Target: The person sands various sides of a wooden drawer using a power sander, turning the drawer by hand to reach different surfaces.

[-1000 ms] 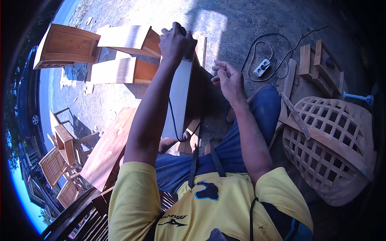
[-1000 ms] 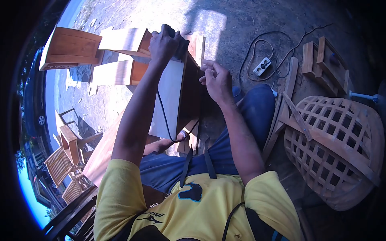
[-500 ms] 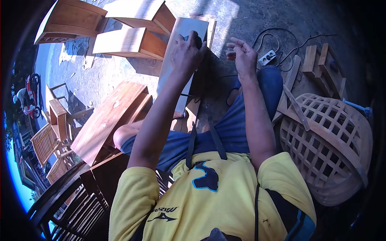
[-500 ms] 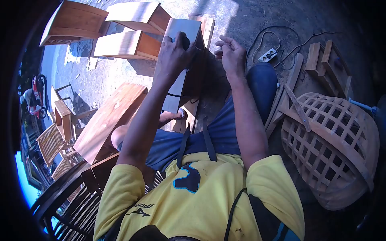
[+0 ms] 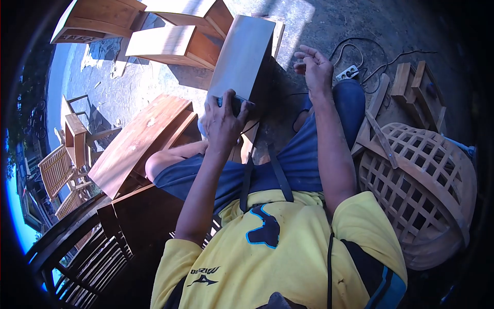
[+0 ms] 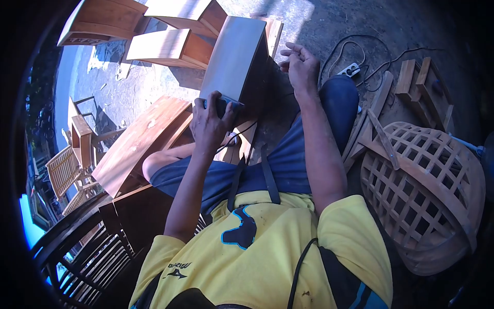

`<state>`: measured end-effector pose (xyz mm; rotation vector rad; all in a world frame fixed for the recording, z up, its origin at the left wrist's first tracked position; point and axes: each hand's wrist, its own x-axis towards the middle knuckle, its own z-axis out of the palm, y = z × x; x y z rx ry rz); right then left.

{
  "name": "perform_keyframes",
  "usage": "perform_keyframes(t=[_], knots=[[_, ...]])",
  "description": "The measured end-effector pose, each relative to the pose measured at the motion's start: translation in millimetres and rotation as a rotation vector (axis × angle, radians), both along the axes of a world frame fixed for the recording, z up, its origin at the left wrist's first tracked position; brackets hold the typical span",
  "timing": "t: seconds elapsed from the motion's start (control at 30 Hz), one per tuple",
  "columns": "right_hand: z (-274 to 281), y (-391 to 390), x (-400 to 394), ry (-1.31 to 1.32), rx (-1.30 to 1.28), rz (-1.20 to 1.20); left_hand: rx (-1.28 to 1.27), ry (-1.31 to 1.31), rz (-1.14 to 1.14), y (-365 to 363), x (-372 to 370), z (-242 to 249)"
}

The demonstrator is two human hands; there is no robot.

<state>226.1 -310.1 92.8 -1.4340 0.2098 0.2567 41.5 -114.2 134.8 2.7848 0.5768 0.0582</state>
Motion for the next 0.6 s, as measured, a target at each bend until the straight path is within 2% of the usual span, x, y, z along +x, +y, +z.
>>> perform_keyframes(t=[0.17, 0.27, 0.6], knots=[[-1, 1, 0, -0.015, 0.001, -0.002, 0.041, -0.018, 0.021, 8, -55, -2], [1, 0, 1, -0.026, 0.002, -0.006, 0.075, -0.040, 0.003, 10, -63, -6], [3, -5, 4, -0.004, 0.017, -0.035, 0.021, -0.009, -0.015, 3, 65, -4]])
